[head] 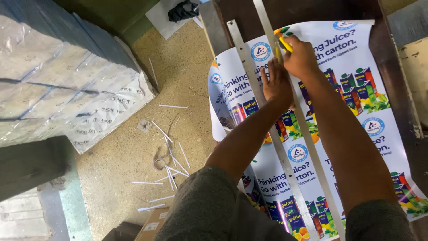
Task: Cutting printed sheets into smaller sections using a utility knife and a metal ruler
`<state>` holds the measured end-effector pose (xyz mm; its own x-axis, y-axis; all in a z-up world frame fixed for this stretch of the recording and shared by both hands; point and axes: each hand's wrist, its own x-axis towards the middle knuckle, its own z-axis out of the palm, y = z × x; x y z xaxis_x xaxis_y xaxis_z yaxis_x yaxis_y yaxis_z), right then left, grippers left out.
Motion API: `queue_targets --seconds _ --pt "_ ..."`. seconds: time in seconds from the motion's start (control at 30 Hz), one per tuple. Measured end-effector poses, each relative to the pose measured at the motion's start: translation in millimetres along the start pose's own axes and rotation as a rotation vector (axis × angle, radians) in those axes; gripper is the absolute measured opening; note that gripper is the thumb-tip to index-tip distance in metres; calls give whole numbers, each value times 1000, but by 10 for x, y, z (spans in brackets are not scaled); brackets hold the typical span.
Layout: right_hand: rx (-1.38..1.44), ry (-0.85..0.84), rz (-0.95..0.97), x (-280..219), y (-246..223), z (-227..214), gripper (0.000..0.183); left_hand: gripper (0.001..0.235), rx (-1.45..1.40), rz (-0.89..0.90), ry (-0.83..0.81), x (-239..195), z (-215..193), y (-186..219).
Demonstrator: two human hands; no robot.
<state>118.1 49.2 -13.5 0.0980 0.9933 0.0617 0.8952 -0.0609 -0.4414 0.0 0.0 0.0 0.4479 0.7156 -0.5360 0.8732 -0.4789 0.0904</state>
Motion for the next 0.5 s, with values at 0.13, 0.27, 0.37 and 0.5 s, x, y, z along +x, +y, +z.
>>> queue_targets --seconds 0.13,0.27,0.37,0.5 --pt "-36 -12 29 106 103 36 50 177 -34 1 21 8 5 2" --pt "0 54 64 189 -99 -103 49 176 19 -1 -20 17 25 14" --pt "25 44 78 215 -90 -63 50 178 21 8 -19 6 40 16" --pt "-15 86 -38 283 122 179 48 179 25 5 -47 -21 -4 -1"
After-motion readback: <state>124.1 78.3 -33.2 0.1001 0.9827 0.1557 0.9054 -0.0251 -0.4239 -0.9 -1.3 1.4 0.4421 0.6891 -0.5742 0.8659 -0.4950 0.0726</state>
